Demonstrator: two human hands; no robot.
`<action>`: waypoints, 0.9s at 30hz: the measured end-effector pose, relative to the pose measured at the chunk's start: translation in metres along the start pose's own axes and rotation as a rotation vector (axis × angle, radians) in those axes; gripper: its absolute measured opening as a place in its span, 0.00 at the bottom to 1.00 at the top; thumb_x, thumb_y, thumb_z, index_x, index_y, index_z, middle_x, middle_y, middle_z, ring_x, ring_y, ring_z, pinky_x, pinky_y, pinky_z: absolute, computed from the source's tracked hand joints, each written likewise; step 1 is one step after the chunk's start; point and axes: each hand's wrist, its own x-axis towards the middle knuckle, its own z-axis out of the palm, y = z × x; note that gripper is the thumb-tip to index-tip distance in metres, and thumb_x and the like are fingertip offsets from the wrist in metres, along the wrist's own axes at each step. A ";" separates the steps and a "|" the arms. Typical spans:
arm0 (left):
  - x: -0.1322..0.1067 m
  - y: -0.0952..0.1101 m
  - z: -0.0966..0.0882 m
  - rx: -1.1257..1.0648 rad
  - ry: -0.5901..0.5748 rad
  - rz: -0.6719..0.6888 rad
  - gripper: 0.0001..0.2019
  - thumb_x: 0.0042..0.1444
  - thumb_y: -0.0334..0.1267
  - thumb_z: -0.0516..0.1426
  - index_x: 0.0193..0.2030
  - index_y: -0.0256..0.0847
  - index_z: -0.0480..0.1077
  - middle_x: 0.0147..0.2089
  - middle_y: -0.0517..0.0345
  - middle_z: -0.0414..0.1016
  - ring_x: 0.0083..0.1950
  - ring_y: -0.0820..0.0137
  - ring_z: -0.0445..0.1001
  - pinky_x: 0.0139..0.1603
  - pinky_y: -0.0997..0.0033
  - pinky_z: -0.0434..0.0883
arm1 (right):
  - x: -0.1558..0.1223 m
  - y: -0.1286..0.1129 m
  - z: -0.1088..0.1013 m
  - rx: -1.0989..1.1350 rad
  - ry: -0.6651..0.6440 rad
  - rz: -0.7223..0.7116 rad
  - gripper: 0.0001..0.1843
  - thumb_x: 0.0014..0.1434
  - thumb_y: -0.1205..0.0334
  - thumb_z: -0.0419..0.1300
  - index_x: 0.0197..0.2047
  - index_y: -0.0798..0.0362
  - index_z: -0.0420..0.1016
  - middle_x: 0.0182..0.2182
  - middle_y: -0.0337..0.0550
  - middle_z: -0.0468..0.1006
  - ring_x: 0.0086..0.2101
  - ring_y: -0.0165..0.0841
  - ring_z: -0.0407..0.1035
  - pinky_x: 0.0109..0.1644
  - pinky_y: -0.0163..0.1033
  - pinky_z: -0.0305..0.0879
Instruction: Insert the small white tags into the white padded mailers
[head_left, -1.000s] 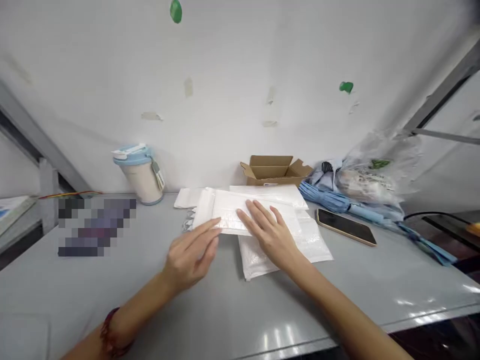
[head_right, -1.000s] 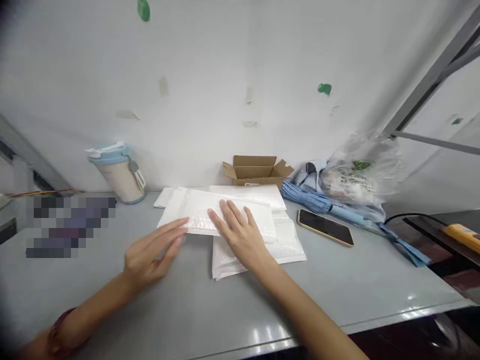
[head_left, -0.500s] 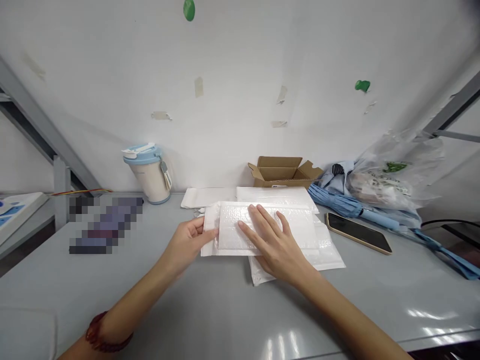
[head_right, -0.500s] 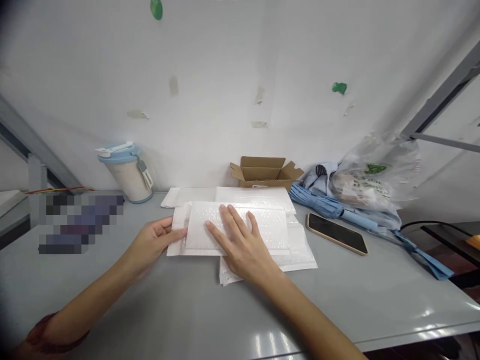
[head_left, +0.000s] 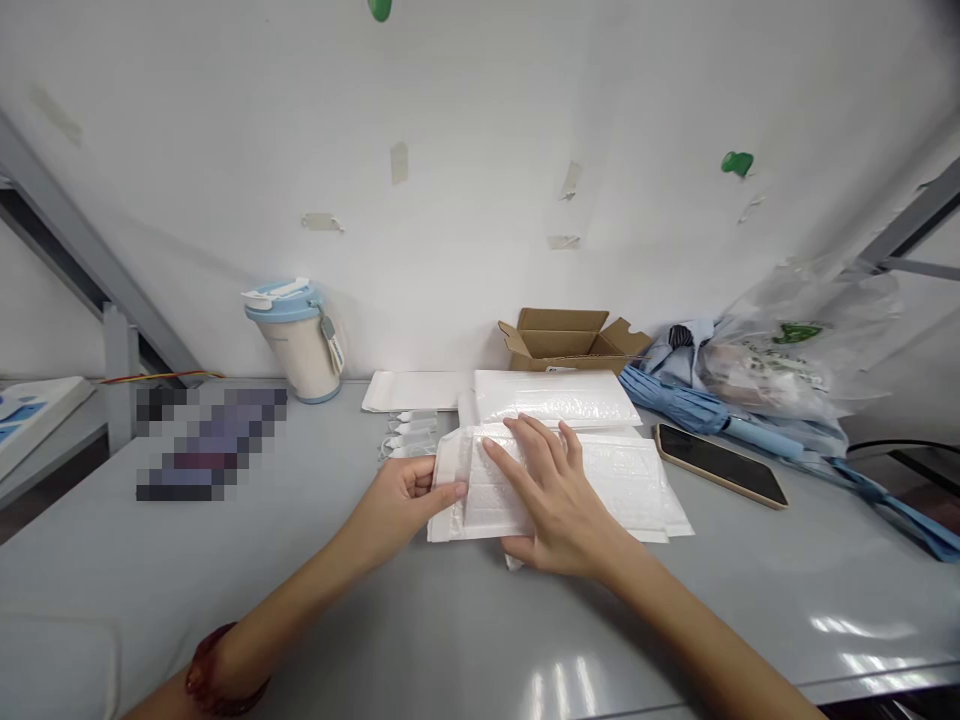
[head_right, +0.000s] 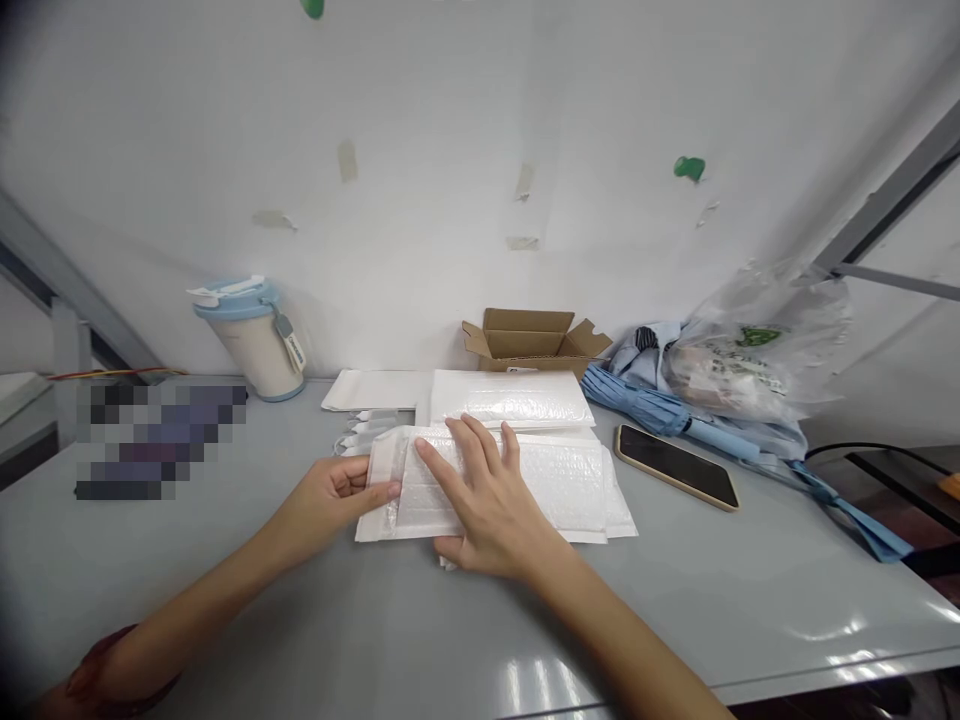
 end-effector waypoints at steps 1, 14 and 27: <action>0.000 -0.001 0.000 0.013 0.006 0.000 0.13 0.52 0.45 0.60 0.41 0.39 0.75 0.37 0.57 0.80 0.39 0.64 0.77 0.39 0.67 0.73 | 0.000 0.000 0.000 -0.002 0.010 -0.003 0.48 0.46 0.51 0.60 0.67 0.52 0.44 0.61 0.62 0.51 0.62 0.54 0.43 0.59 0.66 0.41; 0.006 0.011 -0.031 0.452 0.302 -0.019 0.18 0.54 0.51 0.53 0.24 0.39 0.71 0.24 0.59 0.75 0.24 0.71 0.69 0.26 0.73 0.64 | -0.001 0.018 0.001 -0.012 0.204 0.063 0.31 0.55 0.59 0.56 0.61 0.54 0.54 0.52 0.57 0.63 0.52 0.47 0.59 0.55 0.58 0.51; 0.008 -0.001 -0.062 1.042 0.200 -0.047 0.12 0.49 0.41 0.52 0.33 0.44 0.76 0.32 0.55 0.77 0.35 0.62 0.74 0.33 0.69 0.65 | -0.001 0.027 0.008 0.125 0.170 0.190 0.29 0.55 0.61 0.56 0.60 0.51 0.56 0.49 0.53 0.65 0.50 0.45 0.60 0.51 0.50 0.56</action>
